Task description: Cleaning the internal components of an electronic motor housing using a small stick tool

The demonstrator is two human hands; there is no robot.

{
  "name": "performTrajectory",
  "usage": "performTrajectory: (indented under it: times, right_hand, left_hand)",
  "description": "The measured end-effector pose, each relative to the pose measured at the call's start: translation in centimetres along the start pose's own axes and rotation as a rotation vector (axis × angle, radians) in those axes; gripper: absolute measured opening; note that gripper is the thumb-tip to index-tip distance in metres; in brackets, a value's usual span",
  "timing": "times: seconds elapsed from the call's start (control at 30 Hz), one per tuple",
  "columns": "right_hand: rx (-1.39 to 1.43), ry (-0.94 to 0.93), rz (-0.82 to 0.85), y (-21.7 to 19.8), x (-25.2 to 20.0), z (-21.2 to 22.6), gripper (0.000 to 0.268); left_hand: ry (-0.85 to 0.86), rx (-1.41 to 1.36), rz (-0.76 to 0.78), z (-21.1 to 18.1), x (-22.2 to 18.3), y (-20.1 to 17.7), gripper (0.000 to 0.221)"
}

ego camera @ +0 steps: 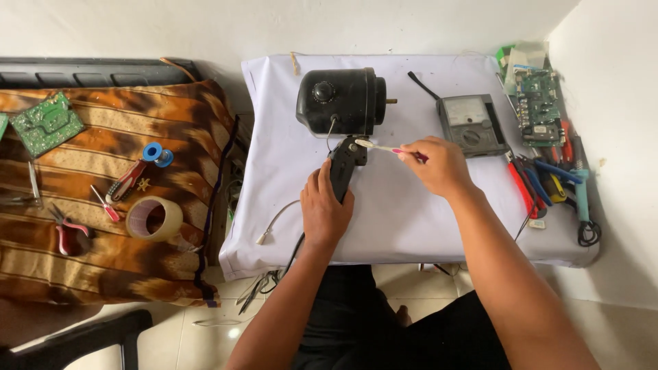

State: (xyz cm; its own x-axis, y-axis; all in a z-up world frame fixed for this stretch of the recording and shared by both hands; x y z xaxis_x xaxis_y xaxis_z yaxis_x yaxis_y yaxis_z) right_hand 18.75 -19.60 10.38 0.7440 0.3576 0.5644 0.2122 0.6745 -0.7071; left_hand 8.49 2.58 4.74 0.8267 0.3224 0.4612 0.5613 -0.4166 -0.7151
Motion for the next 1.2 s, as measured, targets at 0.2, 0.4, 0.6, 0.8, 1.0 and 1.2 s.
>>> performTrajectory:
  times: [0.2,0.4,0.6,0.8,1.0,1.2]
  right_hand:
    - [0.131,0.157,-0.126,-0.8,0.5,-0.9,0.011]
    - [0.130,0.209,-0.183,-0.9,-0.5,-0.2,0.011]
    - [0.210,0.399,0.095,3.1,-2.8,-0.6,0.012]
    - [0.258,0.670,0.107,4.7,-7.7,-2.4,0.014]
    - [0.287,0.627,0.049,5.1,-6.9,-1.1,0.014]
    - [0.392,0.702,0.064,4.5,-9.6,1.4,0.012]
  left_hand:
    - [0.012,0.014,-0.030,-0.4,-0.1,-0.5,0.072]
    - [0.020,0.016,-0.070,-0.5,-0.4,-0.8,0.071]
    - [-0.003,-0.006,-0.025,-0.3,-0.3,-0.6,0.072]
    - [0.000,0.004,-0.016,-0.5,-0.3,-0.7,0.073]
    - [0.005,-0.020,-0.028,-0.4,-0.2,-0.5,0.070]
    - [0.005,0.012,-0.065,-0.2,-0.2,-0.4,0.072]
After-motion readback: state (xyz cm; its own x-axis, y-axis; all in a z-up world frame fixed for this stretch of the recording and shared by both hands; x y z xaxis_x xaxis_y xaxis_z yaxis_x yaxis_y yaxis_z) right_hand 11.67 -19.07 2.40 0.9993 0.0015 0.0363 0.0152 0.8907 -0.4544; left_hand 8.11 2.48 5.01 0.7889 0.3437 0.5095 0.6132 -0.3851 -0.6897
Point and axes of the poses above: each hand's wrist, its own x-axis towards the middle knuckle, its own y-axis out of the palm, z = x × y, the point moved 10 cm from there along x, towards the middle knuckle, and after that the axes turned 3 degrees about -y, right-handed, at the moved point
